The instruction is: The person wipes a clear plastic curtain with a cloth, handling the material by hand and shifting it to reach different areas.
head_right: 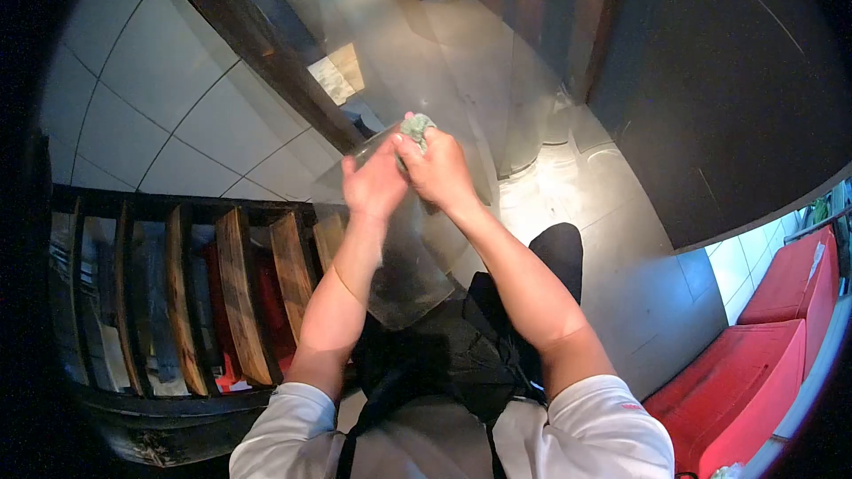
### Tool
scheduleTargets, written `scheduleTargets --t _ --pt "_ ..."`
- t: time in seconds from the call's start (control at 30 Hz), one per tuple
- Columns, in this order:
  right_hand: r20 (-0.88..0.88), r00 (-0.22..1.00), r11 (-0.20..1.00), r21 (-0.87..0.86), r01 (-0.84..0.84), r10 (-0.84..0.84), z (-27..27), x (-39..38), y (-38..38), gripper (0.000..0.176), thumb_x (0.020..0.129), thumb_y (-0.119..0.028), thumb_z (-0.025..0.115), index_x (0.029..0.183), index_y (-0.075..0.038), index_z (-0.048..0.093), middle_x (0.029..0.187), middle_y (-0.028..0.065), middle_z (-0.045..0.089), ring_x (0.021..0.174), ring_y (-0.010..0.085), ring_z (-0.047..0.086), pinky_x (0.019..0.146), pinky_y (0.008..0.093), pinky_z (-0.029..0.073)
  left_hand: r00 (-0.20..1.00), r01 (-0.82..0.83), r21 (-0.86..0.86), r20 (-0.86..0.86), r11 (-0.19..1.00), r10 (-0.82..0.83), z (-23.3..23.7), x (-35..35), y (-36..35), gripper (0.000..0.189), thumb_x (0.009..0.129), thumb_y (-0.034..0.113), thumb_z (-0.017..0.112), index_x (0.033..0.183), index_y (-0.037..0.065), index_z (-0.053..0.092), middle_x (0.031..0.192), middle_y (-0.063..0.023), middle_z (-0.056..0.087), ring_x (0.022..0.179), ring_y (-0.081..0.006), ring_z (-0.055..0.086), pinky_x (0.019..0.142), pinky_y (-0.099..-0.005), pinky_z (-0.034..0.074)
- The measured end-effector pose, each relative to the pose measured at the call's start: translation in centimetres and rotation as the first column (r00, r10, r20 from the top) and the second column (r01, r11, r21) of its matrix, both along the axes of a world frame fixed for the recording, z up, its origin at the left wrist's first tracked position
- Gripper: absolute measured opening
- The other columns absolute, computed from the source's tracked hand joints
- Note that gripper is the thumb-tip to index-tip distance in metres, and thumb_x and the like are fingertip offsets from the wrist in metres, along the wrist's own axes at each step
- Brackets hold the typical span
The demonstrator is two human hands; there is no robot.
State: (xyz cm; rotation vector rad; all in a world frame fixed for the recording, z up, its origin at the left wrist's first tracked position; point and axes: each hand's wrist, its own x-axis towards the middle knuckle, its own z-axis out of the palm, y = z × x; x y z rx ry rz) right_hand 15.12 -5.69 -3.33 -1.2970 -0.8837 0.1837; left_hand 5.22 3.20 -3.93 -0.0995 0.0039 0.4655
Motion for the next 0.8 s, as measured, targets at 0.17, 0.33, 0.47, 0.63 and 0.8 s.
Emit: scheduleTargets --t 0.17,0.33,0.47,0.63,0.8 --pt "-0.203 0.979 0.947 -0.312 -0.083 0.019 -0.5 -0.2 -2.1 0.036 0.094 -0.031 0.067 0.096 0.005 0.068 0.079 0.023 0.07 0.072 0.0292 0.07 0.068 0.0411 0.052 0.996 -0.081 0.142 0.054 0.987 0.074 0.5 1.4 -0.7 0.097 0.091 0.081 0.02 0.157 0.01 0.028 0.139 -0.0247 0.049 0.13 -0.0418 0.045 0.117 -0.0582 0.027" --pt "-0.063 0.998 0.893 -0.446 -0.054 0.029 -2.1 -3.7 -2.9 0.038 0.093 -0.037 0.067 0.098 0.001 0.069 0.076 0.0253 0.067 0.074 0.0401 0.068 0.069 0.0455 0.052 0.973 -0.2 -0.145 0.086 0.969 0.214 -0.7 1.7 3.8 0.096 0.087 0.086 0.024 0.141 0.013 0.057 0.091 -0.0108 0.05 0.078 -0.0215 0.046 0.071 -0.0373 0.043" --pt "-0.163 0.986 0.908 -0.41 -0.089 0.023 -4.3 -4.4 -1.9 0.037 0.096 -0.033 0.067 0.09 0.004 0.065 0.067 0.0073 0.062 0.065 0.0124 0.054 0.062 0.0357 0.048 0.977 -0.208 0.049 0.06 0.977 0.205 -2.0 1.2 5.8 0.104 0.081 0.092 0.019 0.134 0.015 0.066 0.075 -0.0019 0.036 0.057 -0.0149 0.027 0.05 -0.0289 0.025" --pt "-0.267 0.963 0.901 -0.404 -0.155 0.046 -5.5 -5.3 -2.2 0.058 0.095 -0.045 0.067 0.074 0.008 0.056 0.066 0.0246 0.06 0.063 0.0281 0.061 0.064 0.0447 0.048 0.951 -0.31 0.136 0.057 0.941 0.305 -1.9 0.6 8.0 0.109 0.079 0.095 0.015 0.133 0.015 0.066 0.07 -0.0007 0.033 0.057 -0.0147 0.027 0.05 -0.029 0.023" --pt "-0.42 0.899 0.907 -0.321 -0.272 0.12 -5.6 -6.5 -4.4 0.053 0.097 -0.04 0.067 0.073 0.006 0.055 0.062 0.0139 0.056 0.064 0.0133 0.05 0.059 0.0384 0.045 0.942 -0.336 0.198 0.083 0.921 0.326 -1.2 -0.2 9.7 0.114 0.077 0.096 0.009 0.129 0.014 0.068 0.068 -0.0007 0.035 0.056 -0.0154 0.026 0.049 -0.0292 0.023"
